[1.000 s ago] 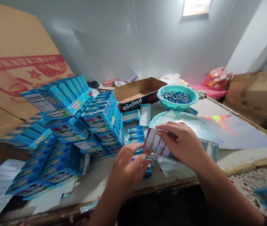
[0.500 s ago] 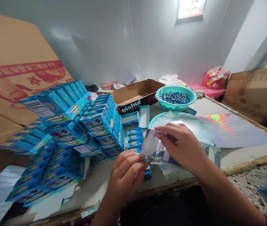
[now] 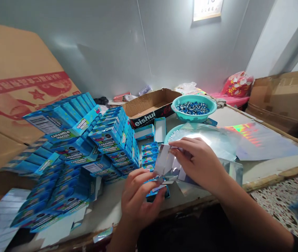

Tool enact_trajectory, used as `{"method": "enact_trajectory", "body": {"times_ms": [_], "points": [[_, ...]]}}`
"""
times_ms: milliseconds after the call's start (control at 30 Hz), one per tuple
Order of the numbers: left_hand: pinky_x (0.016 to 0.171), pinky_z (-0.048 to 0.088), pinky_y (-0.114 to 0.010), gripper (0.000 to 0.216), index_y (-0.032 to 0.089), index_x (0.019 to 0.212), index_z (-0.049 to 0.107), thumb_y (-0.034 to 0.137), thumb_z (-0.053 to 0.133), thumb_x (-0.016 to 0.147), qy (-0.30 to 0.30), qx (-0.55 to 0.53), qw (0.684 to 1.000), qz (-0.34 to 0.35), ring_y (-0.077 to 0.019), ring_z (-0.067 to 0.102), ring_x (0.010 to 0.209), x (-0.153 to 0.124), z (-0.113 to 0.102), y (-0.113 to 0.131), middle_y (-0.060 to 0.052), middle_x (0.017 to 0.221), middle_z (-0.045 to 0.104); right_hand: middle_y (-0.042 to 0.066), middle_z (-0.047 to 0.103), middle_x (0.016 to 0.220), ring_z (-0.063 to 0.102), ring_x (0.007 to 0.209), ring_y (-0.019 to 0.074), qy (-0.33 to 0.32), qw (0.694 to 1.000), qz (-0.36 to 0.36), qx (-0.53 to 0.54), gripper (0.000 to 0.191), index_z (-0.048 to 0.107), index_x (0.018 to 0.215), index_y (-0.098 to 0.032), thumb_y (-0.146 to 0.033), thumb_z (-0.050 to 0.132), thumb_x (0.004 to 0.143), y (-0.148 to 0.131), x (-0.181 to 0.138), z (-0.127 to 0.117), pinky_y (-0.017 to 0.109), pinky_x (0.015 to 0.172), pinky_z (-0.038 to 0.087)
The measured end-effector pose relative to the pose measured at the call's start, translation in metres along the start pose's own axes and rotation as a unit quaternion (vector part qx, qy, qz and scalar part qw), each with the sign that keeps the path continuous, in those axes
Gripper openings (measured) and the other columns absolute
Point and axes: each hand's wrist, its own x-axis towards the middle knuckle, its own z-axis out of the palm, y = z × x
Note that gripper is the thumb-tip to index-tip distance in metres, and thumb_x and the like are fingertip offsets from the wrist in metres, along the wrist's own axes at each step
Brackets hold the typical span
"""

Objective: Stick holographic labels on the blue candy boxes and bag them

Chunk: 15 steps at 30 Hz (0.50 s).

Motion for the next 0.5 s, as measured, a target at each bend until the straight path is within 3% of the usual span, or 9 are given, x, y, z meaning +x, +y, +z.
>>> {"method": "enact_trajectory", "body": {"times_ms": [100, 233, 367, 500], "points": [[0.088, 0.054, -0.042, 0.023, 0.016, 0.091, 0.065, 0.014, 0.082, 0.075, 0.005, 0.034, 0.999, -0.010, -0.0235, 0.061, 0.104, 0.000, 0.001, 0.004, -0.009, 0.104, 0.068, 0.000, 0.072, 0.083, 0.061, 0.074, 0.0155, -0.005, 1.000, 0.008, -0.004, 0.015, 0.074, 0.101, -0.021, -0.016, 0.061, 0.094, -0.001, -0.001, 0.001, 0.033, 0.077, 0.038], [0.091, 0.055, -0.039, 0.025, 0.019, 0.082, 0.062, 0.013, 0.084, 0.073, -0.010, 0.048, 0.998, 0.045, -0.0206, 0.062, 0.101, 0.000, 0.004, 0.011, -0.002, 0.093, 0.072, -0.001, 0.073, 0.085, 0.063, 0.079, 0.0167, -0.023, 1.000, 0.012, -0.009, 0.018, 0.074, 0.100, -0.023, -0.013, 0.060, 0.094, -0.002, -0.004, 0.003, 0.034, 0.081, 0.038], [0.097, 0.052, -0.045, 0.023, 0.021, 0.082, 0.063, 0.009, 0.081, 0.075, -0.022, 0.028, 0.998, 0.061, -0.0197, 0.062, 0.096, -0.004, 0.003, 0.012, 0.002, 0.087, 0.077, -0.001, 0.072, 0.085, 0.063, 0.079, 0.0167, -0.038, 0.999, 0.020, -0.014, 0.018, 0.073, 0.100, -0.023, -0.013, 0.060, 0.094, -0.001, -0.007, 0.004, 0.035, 0.082, 0.037], [0.088, 0.052, -0.039, 0.024, 0.021, 0.087, 0.063, 0.004, 0.077, 0.076, -0.065, 0.005, 0.996, 0.065, -0.0183, 0.061, 0.089, -0.007, 0.001, 0.011, 0.001, 0.088, 0.078, -0.001, 0.072, 0.086, 0.063, 0.080, 0.0172, -0.046, 0.999, 0.019, -0.022, 0.018, 0.073, 0.100, -0.024, -0.014, 0.059, 0.094, -0.001, -0.010, 0.004, 0.035, 0.082, 0.037]]}}
